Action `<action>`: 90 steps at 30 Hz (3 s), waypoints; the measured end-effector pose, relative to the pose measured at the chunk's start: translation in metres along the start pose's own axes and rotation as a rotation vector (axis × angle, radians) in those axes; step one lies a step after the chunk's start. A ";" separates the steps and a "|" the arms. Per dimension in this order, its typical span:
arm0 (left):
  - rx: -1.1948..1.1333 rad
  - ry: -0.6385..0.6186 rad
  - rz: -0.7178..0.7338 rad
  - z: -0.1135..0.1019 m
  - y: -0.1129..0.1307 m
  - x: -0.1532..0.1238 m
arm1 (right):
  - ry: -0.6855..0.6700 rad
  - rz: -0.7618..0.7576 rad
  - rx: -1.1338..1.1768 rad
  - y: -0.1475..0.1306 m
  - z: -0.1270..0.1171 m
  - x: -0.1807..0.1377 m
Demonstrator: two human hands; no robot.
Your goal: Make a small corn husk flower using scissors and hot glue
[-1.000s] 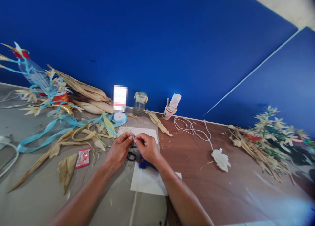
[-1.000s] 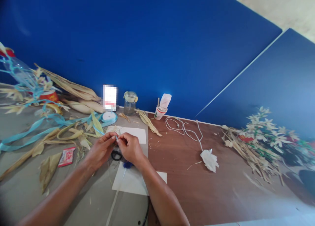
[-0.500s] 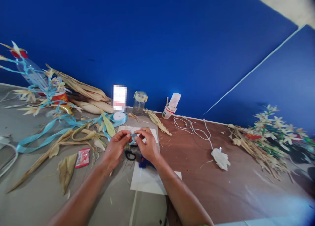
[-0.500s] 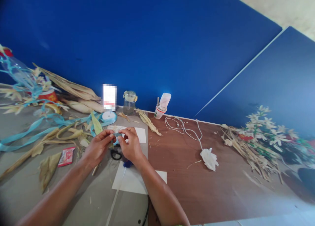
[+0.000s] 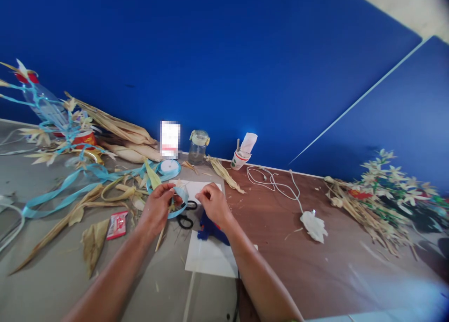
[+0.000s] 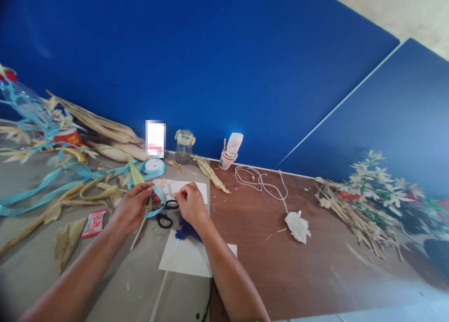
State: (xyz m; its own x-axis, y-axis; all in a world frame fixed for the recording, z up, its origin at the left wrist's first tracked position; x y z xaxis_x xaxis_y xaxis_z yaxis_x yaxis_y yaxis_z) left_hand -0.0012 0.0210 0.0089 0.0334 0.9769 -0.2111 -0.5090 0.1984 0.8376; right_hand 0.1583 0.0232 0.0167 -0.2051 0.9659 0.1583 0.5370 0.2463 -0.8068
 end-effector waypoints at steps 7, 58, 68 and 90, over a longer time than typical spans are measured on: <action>-0.130 -0.020 0.044 -0.007 0.002 0.004 | -0.086 0.110 -0.311 -0.006 0.002 -0.003; -0.514 -0.143 0.026 -0.020 0.018 0.005 | -0.198 0.165 -0.123 0.008 -0.013 0.006; -0.454 -0.034 -0.028 -0.017 0.017 0.005 | -0.412 0.177 0.858 -0.017 -0.022 -0.002; -0.291 -0.051 0.054 -0.030 0.003 0.021 | -0.826 0.184 0.574 0.002 -0.025 0.001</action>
State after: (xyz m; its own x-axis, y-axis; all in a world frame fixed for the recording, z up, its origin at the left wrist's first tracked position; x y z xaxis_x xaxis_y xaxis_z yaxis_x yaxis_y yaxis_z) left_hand -0.0280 0.0398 -0.0080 0.0388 0.9896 -0.1382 -0.7361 0.1218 0.6658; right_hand 0.1797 0.0267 0.0302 -0.7756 0.5743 -0.2619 0.1882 -0.1856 -0.9644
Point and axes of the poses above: each hand's wrist, its own x-axis towards the middle knuckle, its own z-axis out of the palm, y = z × x, the point moved 1 cm from there along x, towards the middle knuckle, and after that the axes turned 11 degrees about -y, right-handed, at the moved point
